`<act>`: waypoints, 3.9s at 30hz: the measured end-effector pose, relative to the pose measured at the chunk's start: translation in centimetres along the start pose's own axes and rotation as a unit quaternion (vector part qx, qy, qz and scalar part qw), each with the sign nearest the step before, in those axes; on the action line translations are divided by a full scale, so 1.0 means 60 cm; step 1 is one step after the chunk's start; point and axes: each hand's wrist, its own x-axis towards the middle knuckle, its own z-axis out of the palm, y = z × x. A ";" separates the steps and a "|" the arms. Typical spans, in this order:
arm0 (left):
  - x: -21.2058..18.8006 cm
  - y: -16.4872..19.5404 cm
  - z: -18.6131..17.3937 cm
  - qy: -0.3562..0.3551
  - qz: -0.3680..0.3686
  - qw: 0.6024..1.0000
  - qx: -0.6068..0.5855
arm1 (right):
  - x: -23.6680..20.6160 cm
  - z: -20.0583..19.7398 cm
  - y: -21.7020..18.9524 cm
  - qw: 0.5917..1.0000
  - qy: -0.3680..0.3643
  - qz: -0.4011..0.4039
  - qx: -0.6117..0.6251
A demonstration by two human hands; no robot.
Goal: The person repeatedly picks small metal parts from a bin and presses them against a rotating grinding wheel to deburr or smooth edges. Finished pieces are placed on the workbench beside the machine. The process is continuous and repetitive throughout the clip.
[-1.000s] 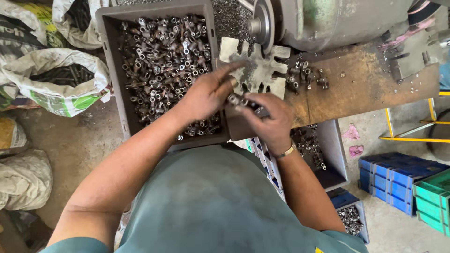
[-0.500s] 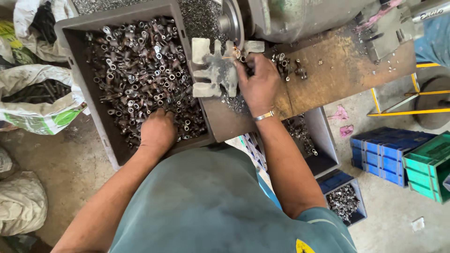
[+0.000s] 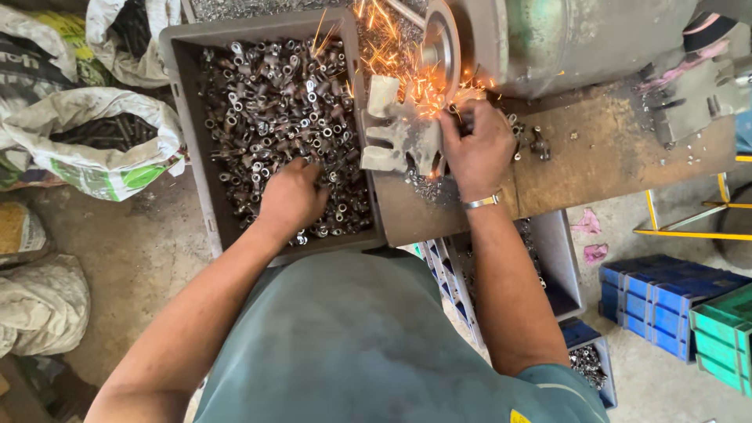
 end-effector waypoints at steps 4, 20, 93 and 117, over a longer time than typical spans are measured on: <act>0.053 0.029 0.011 0.023 0.050 0.998 -0.003 | -0.003 -0.005 -0.006 0.997 -0.014 -0.061 0.050; 0.086 0.067 0.048 0.136 -0.011 0.982 -0.130 | -0.136 -0.087 -0.056 0.998 0.011 -0.014 0.054; -0.015 0.108 -0.107 -0.182 -0.014 0.884 -0.430 | -0.103 -0.087 -0.175 0.959 -0.164 -0.130 0.190; -0.034 -0.138 -0.016 0.061 -0.135 0.976 0.158 | -0.022 -0.005 -0.017 0.998 0.024 0.049 -0.028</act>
